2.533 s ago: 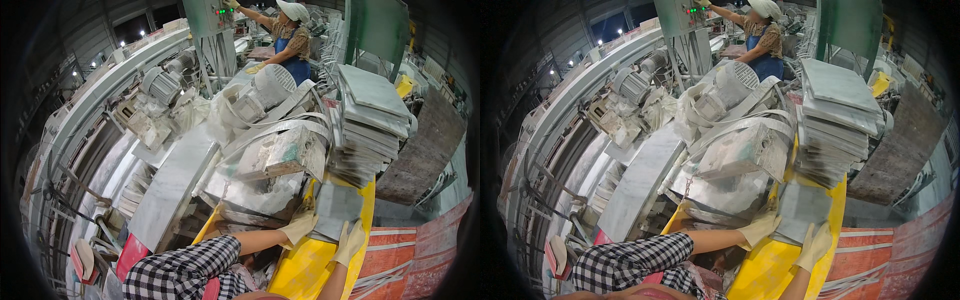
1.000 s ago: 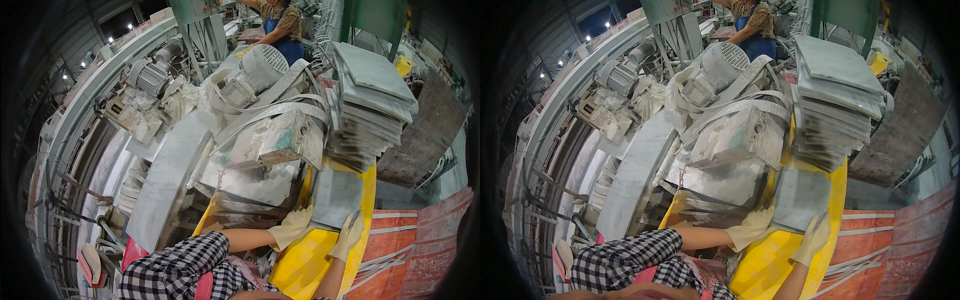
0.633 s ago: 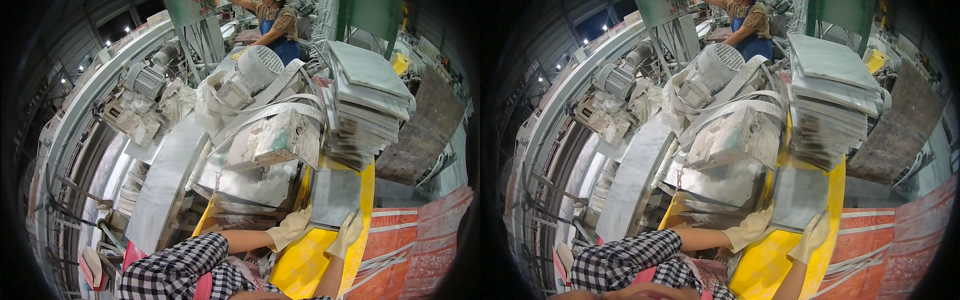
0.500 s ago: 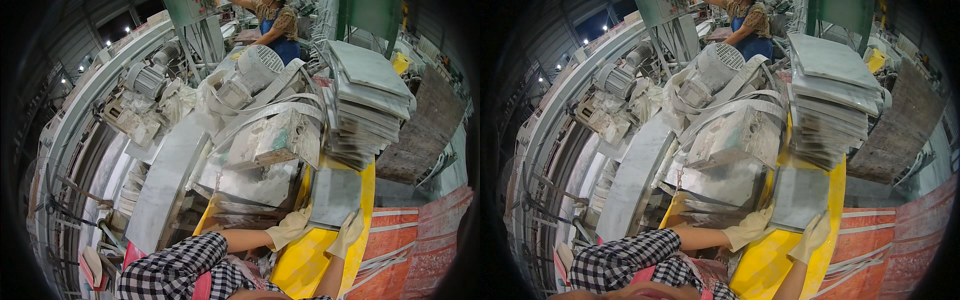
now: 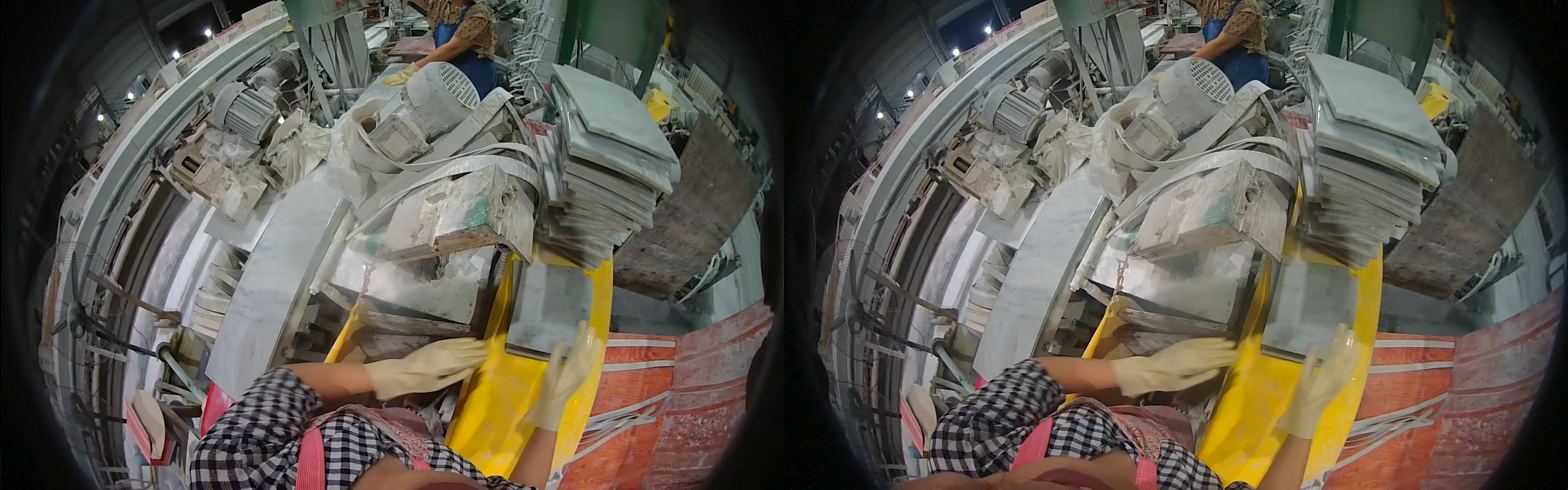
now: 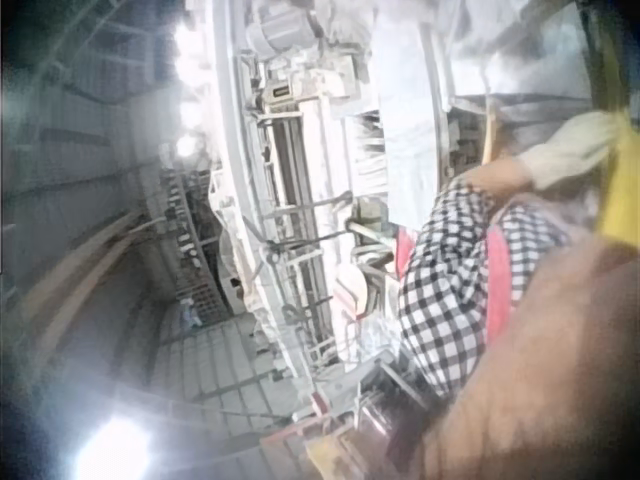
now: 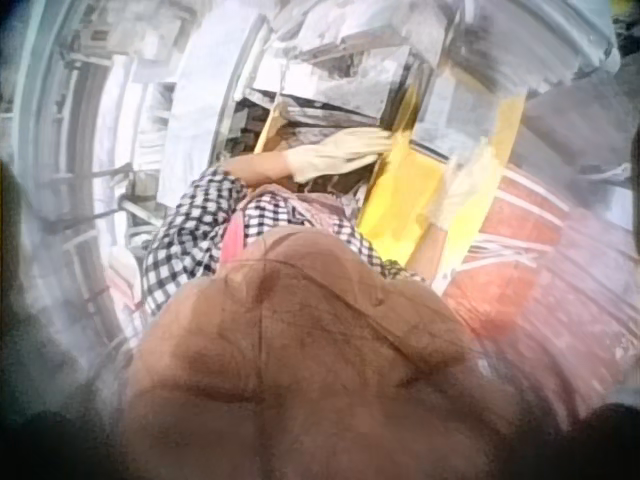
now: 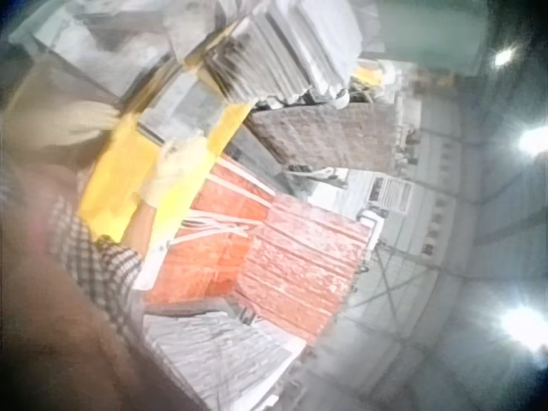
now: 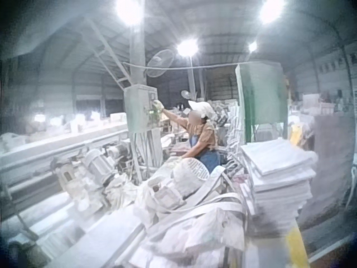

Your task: The person repeatedly picks up rectangular grey tiles from a conveyor and stacks them on a yellow platform. The person wears gloves and a checkered shirt with a pink apron. The task is continuous and repetitive throughout the clip.

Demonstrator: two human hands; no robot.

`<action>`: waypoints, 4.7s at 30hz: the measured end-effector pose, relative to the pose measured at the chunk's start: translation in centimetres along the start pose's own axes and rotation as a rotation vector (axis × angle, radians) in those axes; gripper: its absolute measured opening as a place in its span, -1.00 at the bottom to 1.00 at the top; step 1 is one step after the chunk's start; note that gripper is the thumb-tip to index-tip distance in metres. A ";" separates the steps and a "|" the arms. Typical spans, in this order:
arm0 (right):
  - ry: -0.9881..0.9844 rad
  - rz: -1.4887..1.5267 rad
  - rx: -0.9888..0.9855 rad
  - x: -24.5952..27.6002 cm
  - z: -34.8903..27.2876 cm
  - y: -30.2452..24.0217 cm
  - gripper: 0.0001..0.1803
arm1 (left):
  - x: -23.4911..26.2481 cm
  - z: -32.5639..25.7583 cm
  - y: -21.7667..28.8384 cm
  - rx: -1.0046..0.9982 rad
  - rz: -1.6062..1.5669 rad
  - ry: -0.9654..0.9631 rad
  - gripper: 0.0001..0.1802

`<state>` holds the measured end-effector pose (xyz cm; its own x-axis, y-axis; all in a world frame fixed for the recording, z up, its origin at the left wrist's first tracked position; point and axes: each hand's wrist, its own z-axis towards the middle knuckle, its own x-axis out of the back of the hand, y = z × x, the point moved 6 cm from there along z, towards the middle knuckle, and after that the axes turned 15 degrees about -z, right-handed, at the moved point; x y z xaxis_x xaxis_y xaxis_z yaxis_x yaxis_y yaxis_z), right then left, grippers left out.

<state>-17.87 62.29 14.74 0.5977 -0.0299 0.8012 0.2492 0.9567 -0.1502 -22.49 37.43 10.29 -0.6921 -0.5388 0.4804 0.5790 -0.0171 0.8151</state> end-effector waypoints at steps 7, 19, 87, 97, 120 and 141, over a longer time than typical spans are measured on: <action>-0.584 0.292 0.762 -1.6 -8.0 -14.7 -0.79 | 13.2 -20.5 0.7 0.644 0.357 0.476 -0.58; -0.816 -0.236 0.886 -8.5 -15.1 -13.6 -0.53 | 12.2 -43.4 -2.0 1.247 0.794 0.870 -0.22; -0.804 0.016 0.797 -7.6 -14.2 -14.6 -0.69 | 9.5 -42.5 1.6 1.181 0.894 0.709 -0.35; -0.641 -0.089 0.794 -8.2 -14.8 -14.3 -0.72 | 9.6 -40.7 2.2 1.167 0.917 0.755 -0.42; -0.887 -0.139 0.305 -13.4 -18.1 -8.3 -0.66 | 9.7 -40.7 2.7 0.948 0.913 0.874 -0.49; -0.643 -0.300 0.874 -9.4 -17.7 -12.8 -0.62 | 9.9 -40.5 2.7 0.880 0.891 0.929 -0.51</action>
<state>-13.24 45.22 -1.14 0.0366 -0.3799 0.9243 -0.4538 0.8178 0.3541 -10.32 -2.03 4.07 0.4164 -0.4249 0.8038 -0.0125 0.8813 0.4724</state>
